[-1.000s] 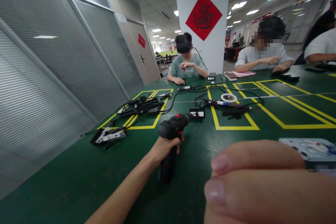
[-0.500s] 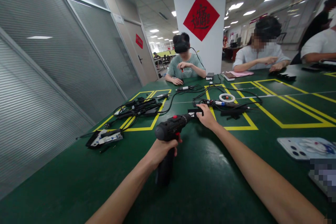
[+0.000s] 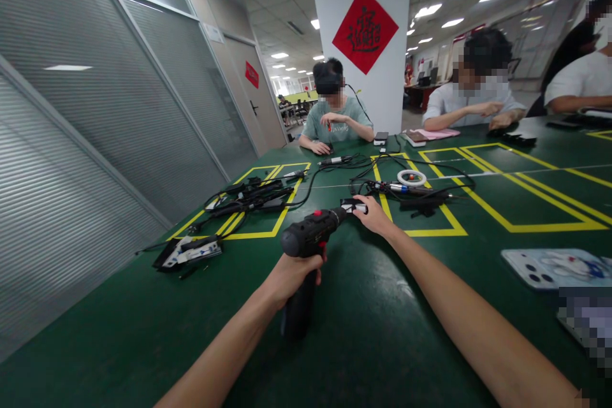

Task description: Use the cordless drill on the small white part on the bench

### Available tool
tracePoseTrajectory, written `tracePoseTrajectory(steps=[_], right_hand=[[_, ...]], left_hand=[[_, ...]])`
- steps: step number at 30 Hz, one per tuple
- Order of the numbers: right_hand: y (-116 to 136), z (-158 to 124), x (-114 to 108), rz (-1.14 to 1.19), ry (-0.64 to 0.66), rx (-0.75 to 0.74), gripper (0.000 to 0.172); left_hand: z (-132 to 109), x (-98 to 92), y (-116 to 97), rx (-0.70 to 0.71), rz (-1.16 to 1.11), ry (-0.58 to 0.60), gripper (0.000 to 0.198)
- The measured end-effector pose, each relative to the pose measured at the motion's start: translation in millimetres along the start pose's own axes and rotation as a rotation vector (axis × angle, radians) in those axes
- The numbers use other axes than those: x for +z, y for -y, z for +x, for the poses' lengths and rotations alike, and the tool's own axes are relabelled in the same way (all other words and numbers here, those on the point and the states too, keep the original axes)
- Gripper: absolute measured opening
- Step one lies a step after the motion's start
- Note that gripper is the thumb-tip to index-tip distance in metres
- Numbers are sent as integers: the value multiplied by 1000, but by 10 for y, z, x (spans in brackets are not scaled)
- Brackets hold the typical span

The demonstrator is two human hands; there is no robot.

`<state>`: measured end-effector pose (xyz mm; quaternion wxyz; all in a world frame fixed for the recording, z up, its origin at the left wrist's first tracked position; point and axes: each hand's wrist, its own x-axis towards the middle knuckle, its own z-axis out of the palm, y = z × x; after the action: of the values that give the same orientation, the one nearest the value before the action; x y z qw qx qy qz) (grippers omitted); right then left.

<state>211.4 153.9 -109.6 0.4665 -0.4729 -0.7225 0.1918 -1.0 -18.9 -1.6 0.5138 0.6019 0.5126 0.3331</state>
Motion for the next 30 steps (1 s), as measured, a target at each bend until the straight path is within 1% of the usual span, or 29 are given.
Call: tracePoseTrajectory(steps=[6, 10, 15, 19, 23, 30], right_hand=[[20, 7, -24, 2, 15, 0, 41], [25, 14, -29, 6, 14, -3, 41], [12, 23, -20, 4, 8, -4, 41], [-7, 25, -14, 4, 10, -14, 42], [-8, 22, -22, 7, 12, -22, 42], [26, 25, -34, 12, 9, -12, 41]], left_hand=[[-5, 16, -32, -31, -4, -15, 14], [-2, 23, -34, -16, 9, -32, 13], [-3, 15, -51, -21, 24, -9, 13], [4, 4, -23, -14, 32, 0, 14], [11, -3, 1, -7, 43, -5, 15], [-9, 24, -50, -15, 19, -20, 15]])
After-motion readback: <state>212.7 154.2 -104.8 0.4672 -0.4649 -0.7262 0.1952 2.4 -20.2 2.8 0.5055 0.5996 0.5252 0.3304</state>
